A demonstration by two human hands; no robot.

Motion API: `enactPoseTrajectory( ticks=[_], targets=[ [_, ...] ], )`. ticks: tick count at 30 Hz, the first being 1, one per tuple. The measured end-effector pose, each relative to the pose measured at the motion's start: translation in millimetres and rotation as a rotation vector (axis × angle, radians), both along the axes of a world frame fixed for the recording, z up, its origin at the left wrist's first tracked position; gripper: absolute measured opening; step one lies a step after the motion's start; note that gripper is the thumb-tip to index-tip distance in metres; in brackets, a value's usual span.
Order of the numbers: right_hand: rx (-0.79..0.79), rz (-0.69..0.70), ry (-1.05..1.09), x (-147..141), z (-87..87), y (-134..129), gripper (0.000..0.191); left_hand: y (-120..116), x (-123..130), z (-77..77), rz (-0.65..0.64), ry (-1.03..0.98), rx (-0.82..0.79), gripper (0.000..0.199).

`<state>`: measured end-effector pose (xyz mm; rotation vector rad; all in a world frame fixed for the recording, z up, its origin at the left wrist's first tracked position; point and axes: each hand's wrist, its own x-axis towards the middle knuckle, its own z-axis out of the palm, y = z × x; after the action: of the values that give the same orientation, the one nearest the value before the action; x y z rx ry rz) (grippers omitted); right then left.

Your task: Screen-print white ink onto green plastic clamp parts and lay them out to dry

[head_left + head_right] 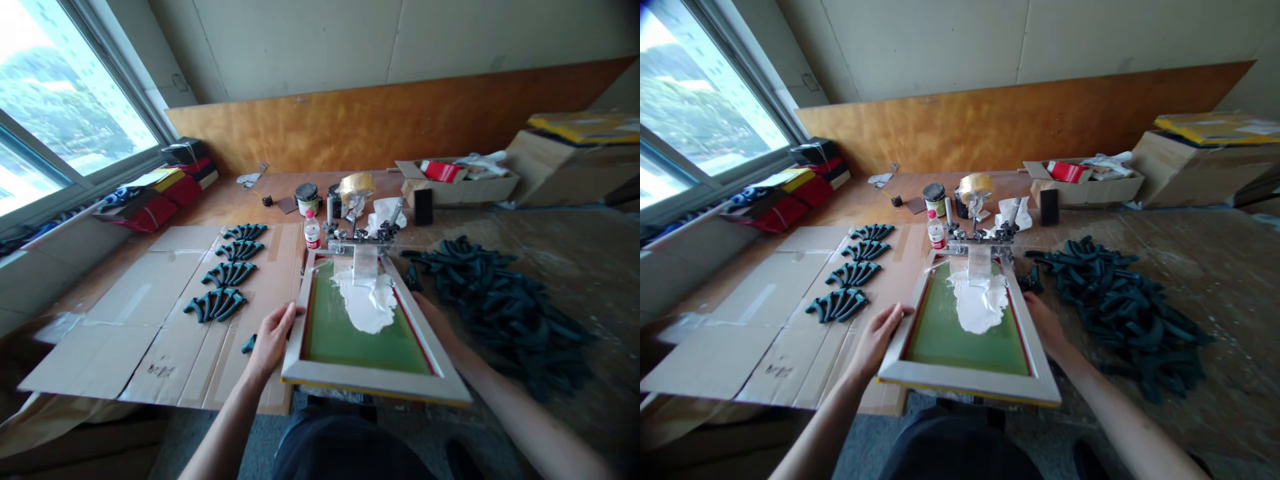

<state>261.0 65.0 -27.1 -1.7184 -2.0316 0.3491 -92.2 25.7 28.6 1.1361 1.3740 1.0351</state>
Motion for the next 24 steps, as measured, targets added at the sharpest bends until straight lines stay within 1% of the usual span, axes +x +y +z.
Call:
enactPoseTrajectory(
  ticks=[2,4,5,6,7,8,10,11,14,16,18,19,20,21,23,24],
  targets=[
    [0.088,-0.03,-0.021,1,15.8,17,0.036,-9,-2,-38.5,-0.067,0.09,-0.054,0.056],
    [0.211,0.014,-0.09,-13,31.9,36,0.042,-10,-2,-69.5,-0.092,0.223,-0.047,0.059],
    [0.249,0.059,-0.14,-24,38.4,45,0.048,-10,-2,-80.3,-0.092,0.284,-0.042,0.058],
    [0.252,0.116,-0.197,-36,43.0,52,0.05,-9,-2,-88.0,-0.096,0.327,-0.043,0.057],
    [0.218,0.17,-0.249,-49,45.3,56,0.045,-7,-1,-92.7,-0.101,0.352,-0.049,0.056],
    [0.161,0.218,-0.294,-59,45.2,58,0.034,-6,-1,-95.1,-0.103,0.36,-0.059,0.055],
    [0.063,0.3,-0.346,-71,39.2,51,0.011,-4,0,-95.4,-0.096,0.354,-0.084,0.053],
    [0.046,0.344,-0.353,-72,34.7,43,0.009,-4,0,-94.6,-0.087,0.346,-0.098,0.052],
    [0.091,0.543,-0.316,-61,25.5,13,0.024,-5,1,-92.7,-0.061,0.334,-0.122,0.051],
    [0.093,0.689,-0.282,-50,27.4,-2,0.03,-6,1,-92.9,-0.065,0.346,-0.108,0.051],
    [0.039,0.775,-0.266,-43,32.8,-6,0.029,-7,1,-93.4,-0.072,0.36,-0.089,0.051],
    [0.012,0.78,-0.257,-42,34.7,-4,0.026,-7,1,-93.6,-0.072,0.362,-0.085,0.051],
    [0.008,0.756,-0.241,-42,34.9,-2,0.024,-7,1,-93.8,-0.071,0.36,-0.087,0.051],
    [0.037,0.716,-0.223,-44,33.0,0,0.022,-7,1,-93.9,-0.066,0.356,-0.095,0.052],
    [0.188,0.646,-0.192,-47,23.8,-2,0.023,-7,2,-94.3,-0.058,0.346,-0.117,0.052],
    [0.285,0.639,-0.186,-48,17.8,-5,0.025,-7,2,-94.7,-0.056,0.342,-0.122,0.052]
  ],
)
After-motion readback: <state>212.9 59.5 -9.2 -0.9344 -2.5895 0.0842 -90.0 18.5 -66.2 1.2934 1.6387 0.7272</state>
